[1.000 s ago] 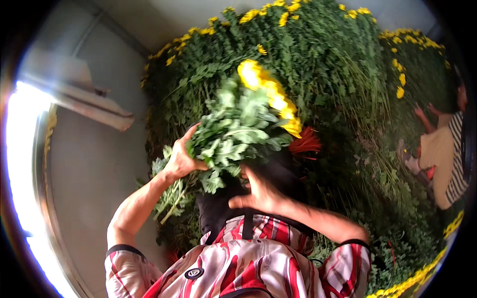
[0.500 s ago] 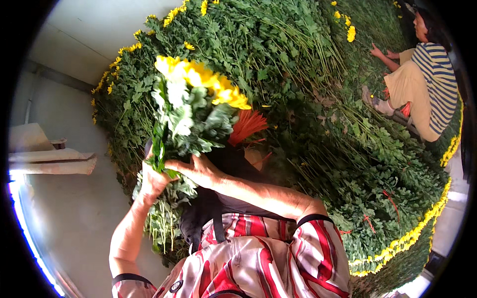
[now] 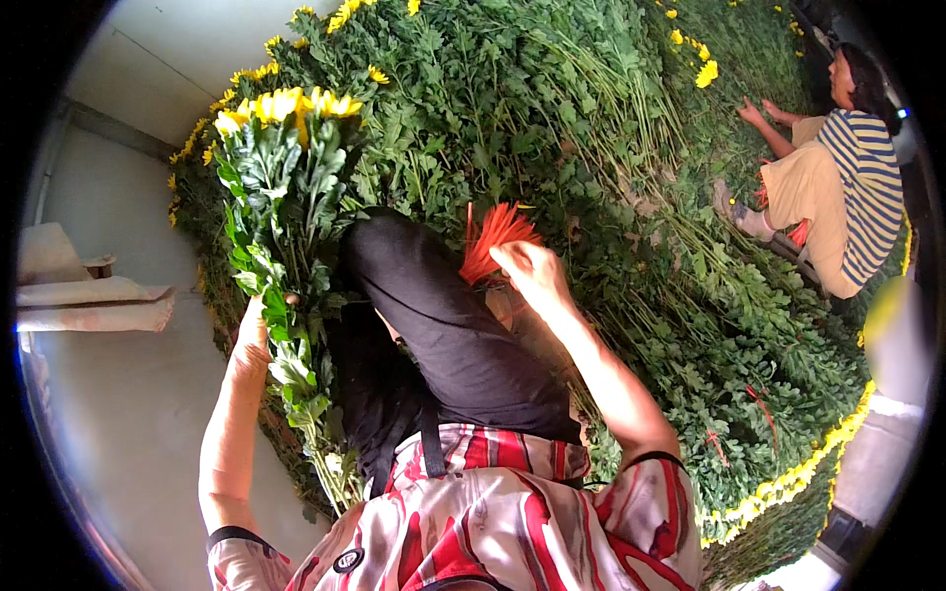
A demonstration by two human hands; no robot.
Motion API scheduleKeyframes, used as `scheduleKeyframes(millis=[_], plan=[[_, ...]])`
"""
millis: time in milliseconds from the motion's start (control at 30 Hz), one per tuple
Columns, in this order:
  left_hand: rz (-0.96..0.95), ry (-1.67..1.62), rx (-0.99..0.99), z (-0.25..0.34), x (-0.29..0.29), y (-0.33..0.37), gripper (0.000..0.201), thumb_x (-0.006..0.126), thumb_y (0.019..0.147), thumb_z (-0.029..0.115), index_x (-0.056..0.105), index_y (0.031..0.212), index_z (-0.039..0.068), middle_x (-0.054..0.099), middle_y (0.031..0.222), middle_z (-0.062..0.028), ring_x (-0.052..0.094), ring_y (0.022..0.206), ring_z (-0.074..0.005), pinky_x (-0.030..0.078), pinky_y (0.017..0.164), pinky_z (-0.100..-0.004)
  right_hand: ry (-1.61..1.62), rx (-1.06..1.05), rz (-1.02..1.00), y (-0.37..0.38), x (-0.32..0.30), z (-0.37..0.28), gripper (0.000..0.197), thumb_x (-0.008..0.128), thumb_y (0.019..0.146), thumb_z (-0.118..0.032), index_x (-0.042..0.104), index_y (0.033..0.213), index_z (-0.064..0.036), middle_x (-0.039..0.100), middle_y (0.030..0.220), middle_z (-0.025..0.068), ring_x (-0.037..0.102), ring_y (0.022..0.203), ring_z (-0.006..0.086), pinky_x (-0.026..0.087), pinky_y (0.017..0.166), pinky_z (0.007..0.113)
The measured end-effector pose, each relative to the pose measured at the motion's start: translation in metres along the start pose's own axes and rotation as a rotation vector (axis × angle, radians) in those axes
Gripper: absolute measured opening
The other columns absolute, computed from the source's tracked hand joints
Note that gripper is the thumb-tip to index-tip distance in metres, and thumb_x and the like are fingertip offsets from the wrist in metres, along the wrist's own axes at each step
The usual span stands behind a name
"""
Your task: The person picks up yellow flowers from a pile on the floor, arranges them into a bunch, and secures the bunch with a red rubber band.
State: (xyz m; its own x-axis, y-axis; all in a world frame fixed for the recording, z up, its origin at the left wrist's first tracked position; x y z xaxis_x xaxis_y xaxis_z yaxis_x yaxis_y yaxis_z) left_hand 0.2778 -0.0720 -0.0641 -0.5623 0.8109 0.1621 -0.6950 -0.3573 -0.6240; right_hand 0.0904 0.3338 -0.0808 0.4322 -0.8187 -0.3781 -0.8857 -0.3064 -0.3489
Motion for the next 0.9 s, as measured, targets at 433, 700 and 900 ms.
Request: scheduleKeyframes(millis=[433, 700, 900], plan=[[-0.118, -0.329, 0.088, -0.019, -0.024, 0.007, 0.007, 0.052, 0.091, 0.010, 0.058, 0.092, 0.007, 0.061, 0.078, -0.0077, 0.058, 0.064, -0.0162, 0.052, 0.057, -0.0321, 1.098, -0.056, 0.131, 0.013, -0.039, 0.010, 0.012, 0.060, 0.091, -0.020, 0.056, 0.093, -0.0083, 0.061, 0.081, 0.0039, 0.056, 0.062, 0.0095, 0.046, 0.049, 0.022], [-0.122, -0.560, 0.316, 0.008, -0.077, -0.069, 0.013, 0.061, 0.086, 0.010, 0.060, 0.098, 0.005, 0.062, 0.081, -0.0062, 0.061, 0.070, -0.0159, 0.054, 0.068, -0.0314, 0.611, -1.093, 0.461, -0.071, -0.156, -0.221, 0.012, 0.049, 0.096, -0.014, 0.049, 0.103, -0.0038, 0.061, 0.103, 0.0169, 0.060, 0.093, 0.0269, 0.046, 0.090, 0.040], [0.007, -0.558, 0.349, 0.042, -0.060, -0.111, 0.017, 0.063, 0.084, 0.011, 0.060, 0.100, 0.005, 0.063, 0.081, -0.0055, 0.061, 0.072, -0.0156, 0.054, 0.070, -0.0313, 0.208, -1.180, -0.336, -0.101, 0.081, -0.281, 0.013, 0.062, 0.081, 0.004, 0.058, 0.093, 0.0001, 0.066, 0.102, 0.0134, 0.065, 0.093, 0.0233, 0.053, 0.077, 0.032]])
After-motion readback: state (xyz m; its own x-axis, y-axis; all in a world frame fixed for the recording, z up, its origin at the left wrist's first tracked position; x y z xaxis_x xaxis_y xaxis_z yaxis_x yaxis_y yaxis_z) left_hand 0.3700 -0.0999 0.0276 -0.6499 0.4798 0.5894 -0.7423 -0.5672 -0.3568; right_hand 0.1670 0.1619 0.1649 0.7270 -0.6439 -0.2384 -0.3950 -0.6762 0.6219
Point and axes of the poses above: each hand's wrist, its own y-axis towards the middle knuckle, its own x-axis out of the palm, z = x × y, the point moved 10 cm from there along y, towards the middle knuckle
